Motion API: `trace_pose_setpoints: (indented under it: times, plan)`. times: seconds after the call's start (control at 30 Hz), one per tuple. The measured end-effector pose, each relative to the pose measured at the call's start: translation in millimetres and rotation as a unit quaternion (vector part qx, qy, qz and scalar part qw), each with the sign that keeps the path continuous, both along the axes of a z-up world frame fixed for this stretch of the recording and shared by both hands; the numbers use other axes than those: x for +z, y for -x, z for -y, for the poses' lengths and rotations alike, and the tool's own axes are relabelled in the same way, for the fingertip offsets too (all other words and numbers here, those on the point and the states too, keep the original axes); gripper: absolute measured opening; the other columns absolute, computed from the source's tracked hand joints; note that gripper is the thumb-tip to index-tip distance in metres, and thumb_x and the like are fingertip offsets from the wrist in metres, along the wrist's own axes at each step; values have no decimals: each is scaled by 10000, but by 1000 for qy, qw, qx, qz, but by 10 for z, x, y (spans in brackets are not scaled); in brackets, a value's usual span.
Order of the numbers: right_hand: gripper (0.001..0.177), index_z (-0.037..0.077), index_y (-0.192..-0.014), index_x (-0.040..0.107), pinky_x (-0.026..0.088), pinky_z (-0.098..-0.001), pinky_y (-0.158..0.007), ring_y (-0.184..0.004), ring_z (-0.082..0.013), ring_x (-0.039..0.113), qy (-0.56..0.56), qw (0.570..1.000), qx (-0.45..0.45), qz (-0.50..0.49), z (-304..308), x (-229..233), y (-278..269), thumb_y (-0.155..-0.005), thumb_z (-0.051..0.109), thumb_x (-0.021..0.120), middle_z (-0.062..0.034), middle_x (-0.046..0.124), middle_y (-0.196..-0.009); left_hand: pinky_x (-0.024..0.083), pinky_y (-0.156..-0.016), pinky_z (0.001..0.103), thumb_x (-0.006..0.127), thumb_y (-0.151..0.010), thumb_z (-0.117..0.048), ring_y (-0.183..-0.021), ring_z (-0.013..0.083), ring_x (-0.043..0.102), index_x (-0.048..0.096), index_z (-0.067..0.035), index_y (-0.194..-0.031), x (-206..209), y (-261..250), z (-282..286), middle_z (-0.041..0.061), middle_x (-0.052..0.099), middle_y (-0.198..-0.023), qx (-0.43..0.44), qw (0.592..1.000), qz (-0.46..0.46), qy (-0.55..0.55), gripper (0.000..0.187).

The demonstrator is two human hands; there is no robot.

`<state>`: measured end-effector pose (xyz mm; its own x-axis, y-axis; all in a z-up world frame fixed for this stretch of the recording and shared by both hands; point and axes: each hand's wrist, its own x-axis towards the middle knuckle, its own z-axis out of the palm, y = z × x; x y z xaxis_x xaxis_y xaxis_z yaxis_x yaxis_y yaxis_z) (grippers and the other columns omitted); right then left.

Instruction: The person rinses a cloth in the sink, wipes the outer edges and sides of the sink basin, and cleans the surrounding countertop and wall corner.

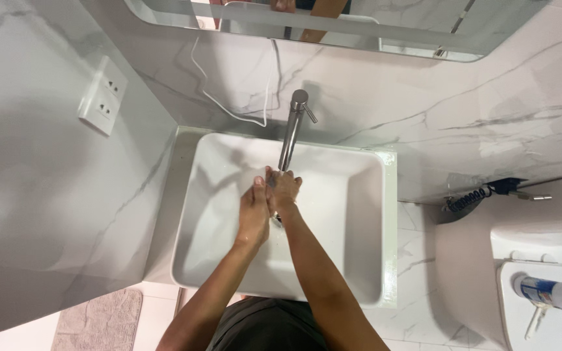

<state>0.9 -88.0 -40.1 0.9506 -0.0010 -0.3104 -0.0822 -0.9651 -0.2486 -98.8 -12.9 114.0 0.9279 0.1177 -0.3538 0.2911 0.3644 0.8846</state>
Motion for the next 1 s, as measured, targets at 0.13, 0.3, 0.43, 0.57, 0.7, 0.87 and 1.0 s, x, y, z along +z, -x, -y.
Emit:
trace_pose_setpoints:
  times: [0.13,0.3,0.43,0.57,0.7,0.87,1.0]
  plan:
    - [334,199,-1018,775,379,-411,-1025,-1130,-177,592,-81,995,-61,3,39,-413,-61,-1001,350,478,-4,728,-1020,242,-470,289,380,-1096,-492,-520,85,245,456,-106,-746,259,148,-61,-40,325,-589,-24,1000,7,-3,526]
    - [661,139,-888,757,390,-419,-982,-1001,-256,668,-43,983,-92,-150,124,-300,-180,-1167,516,291,-116,716,-938,270,-468,283,349,-1083,-486,-515,81,263,499,-113,-769,550,298,-53,-44,336,-587,-57,998,21,-35,510]
    - [420,191,-769,751,372,-446,-979,-1050,-216,590,-98,988,-115,-42,229,-386,-52,-1057,380,509,-37,726,-878,293,-471,283,362,-1087,-456,-517,81,278,471,-110,-775,615,310,-35,-37,360,-600,-73,996,49,-6,479]
    - [271,199,-827,749,358,-505,-1069,-954,-207,705,-99,986,-134,-32,267,-573,-115,-986,314,562,-36,765,-870,290,-470,284,368,-1097,-439,-514,84,288,459,-107,-762,609,298,-33,-31,357,-596,-67,997,37,6,480]
    - [266,193,-887,748,380,-540,-1091,-1038,-263,686,-140,975,-156,-73,292,-512,-120,-956,422,632,-31,753,-961,299,-451,285,322,-1099,-454,-496,83,291,442,-119,-746,617,264,-58,-36,345,-581,-84,994,15,-74,502]
    - [504,162,-1143,678,326,-647,-1101,-1214,-340,582,-77,991,-63,-87,440,-232,44,-844,563,740,-104,685,-1219,333,-491,275,334,-1131,-423,-537,79,330,426,-103,-759,441,-185,-136,-32,379,-607,-27,984,142,-107,500]
    - [1257,16,-1447,409,197,-856,-984,-1442,-586,269,-168,979,114,11,586,82,126,-467,429,1079,-228,446,-1495,374,-551,282,376,-1121,-381,-585,94,377,464,-106,-860,107,-465,-13,-21,423,-672,23,987,156,3,389]
